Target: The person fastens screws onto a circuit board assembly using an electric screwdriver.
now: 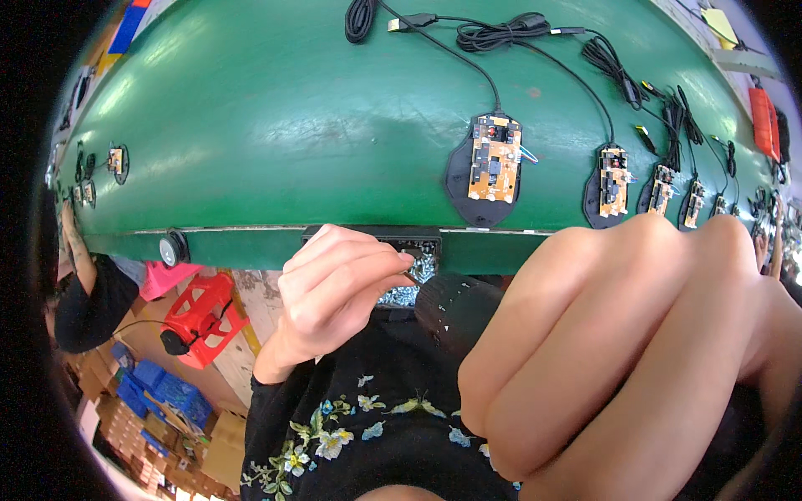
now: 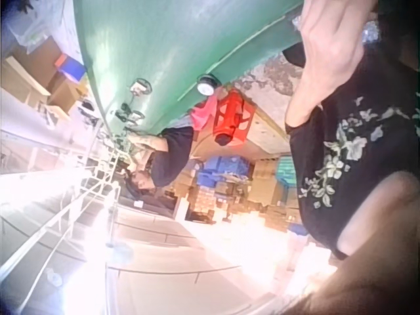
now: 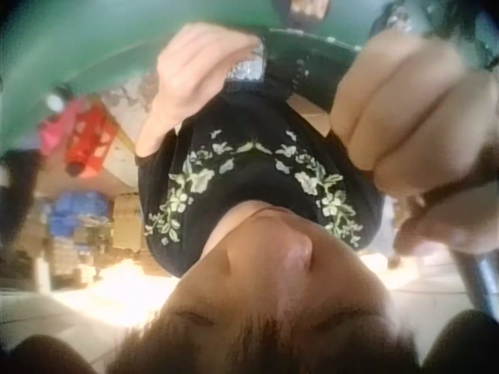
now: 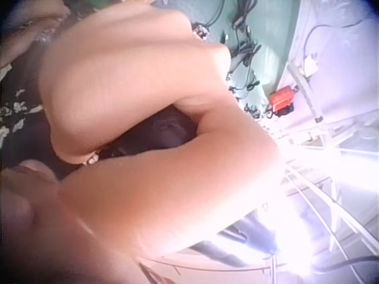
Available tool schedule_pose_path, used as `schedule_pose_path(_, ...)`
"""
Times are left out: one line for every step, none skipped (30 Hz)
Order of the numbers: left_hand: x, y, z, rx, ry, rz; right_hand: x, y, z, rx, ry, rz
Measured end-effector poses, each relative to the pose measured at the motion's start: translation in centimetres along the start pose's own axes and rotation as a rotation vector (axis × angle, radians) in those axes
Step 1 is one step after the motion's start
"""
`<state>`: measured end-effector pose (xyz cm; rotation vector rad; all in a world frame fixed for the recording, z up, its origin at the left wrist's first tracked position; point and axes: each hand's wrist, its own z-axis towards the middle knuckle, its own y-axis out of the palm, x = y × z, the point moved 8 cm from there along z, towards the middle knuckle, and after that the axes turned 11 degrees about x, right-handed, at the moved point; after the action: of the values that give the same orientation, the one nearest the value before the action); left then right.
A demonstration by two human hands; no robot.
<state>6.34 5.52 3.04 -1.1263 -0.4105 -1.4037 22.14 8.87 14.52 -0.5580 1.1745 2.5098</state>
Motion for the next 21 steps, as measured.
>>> schedule_pose_path(0.0, 0.0, 0.0, 0.001, -0.001, 0.000, 0.6, 0.3, 0.2, -0.050, 0.079, -0.043)
schedule_pose_path(0.1, 0.0, 0.1, 0.001, 0.005, -0.005, 0.4, 0.4, 0.1, -0.050, 0.080, -0.043)
schedule_pose_path(0.2, 0.0, 0.0, 0.004, 0.007, -0.006, 0.4, 0.3, -0.1, -0.032, 0.081, -0.074)
schedule_pose_path(0.1, -0.1, -0.2, 0.009, 0.003, -0.002, 0.4, 0.2, -0.3, -0.014, 0.081, -0.106)
schedule_pose_path(0.0, -0.2, -0.4, 0.011, -0.005, 0.000, 0.6, 0.2, -0.6, -0.016, 0.085, -0.100)
schedule_pose_path(0.1, 0.0, -0.3, 0.009, -0.006, -0.005, 0.4, 0.3, -0.9, 0.009, 0.059, -0.117)
schedule_pose_path(0.2, 0.0, -0.2, 0.008, -0.004, -0.008, 0.1, 0.2, -1.0, 0.035, 0.033, -0.134)
schedule_pose_path(0.3, 0.2, -0.2, 0.001, -0.009, -0.016, -0.2, 0.3, -1.0, 0.035, 0.032, -0.138)
schedule_pose_path(0.2, 0.2, -0.2, -0.001, -0.019, -0.017, 0.0, 0.3, -1.0, 0.024, 0.051, -0.111)
schedule_pose_path(0.2, 0.3, -0.2, 0.001, -0.020, -0.015, 0.1, 0.3, -1.0, 0.013, 0.069, -0.085)
schedule_pose_path(0.0, 0.3, -0.3, 0.006, -0.041, -0.042, -0.2, 0.3, -0.7, 0.011, 0.070, -0.083)
schedule_pose_path(-0.1, 0.3, -0.3, 0.011, -0.062, -0.070, 0.1, 0.7, -0.3, -0.054, 0.171, -0.127)
schedule_pose_path(-0.2, 0.2, -0.2, 0.012, -0.061, -0.069, 0.7, 1.1, -0.3, -0.118, 0.272, -0.171)
schedule_pose_path(-0.2, 0.2, -0.1, -0.001, -0.064, -0.073, 0.8, 1.3, -0.6, -0.120, 0.272, -0.171)
schedule_pose_path(-0.3, 0.2, -0.1, -0.014, -0.066, -0.075, 0.9, 1.4, -0.8, -0.069, 0.251, -0.213)
schedule_pose_path(-0.4, 0.2, 0.0, -0.014, -0.064, -0.073, 1.0, 1.2, -0.8, -0.019, 0.230, -0.254)
schedule_pose_path(-0.6, 0.3, -0.1, -0.029, -0.071, -0.080, 1.4, 1.1, -0.6, -0.036, 0.264, -0.244)
schedule_pose_path(-0.8, 0.4, -0.2, -0.042, -0.080, -0.088, 1.6, 1.2, -0.7, -0.039, 0.265, -0.244)
schedule_pose_path(-0.9, 0.3, -0.3, -0.039, -0.079, -0.087, 1.9, 1.2, -0.8, -0.036, 0.257, -0.248)
schedule_pose_path(-1.1, 0.3, -0.4, -0.049, -0.088, -0.091, 2.1, 1.1, -0.8, -0.033, 0.250, -0.251)
schedule_pose_path(-1.1, 0.4, -0.3, -0.064, -0.093, -0.099, 2.3, 1.2, -0.5, -0.048, 0.297, -0.264)
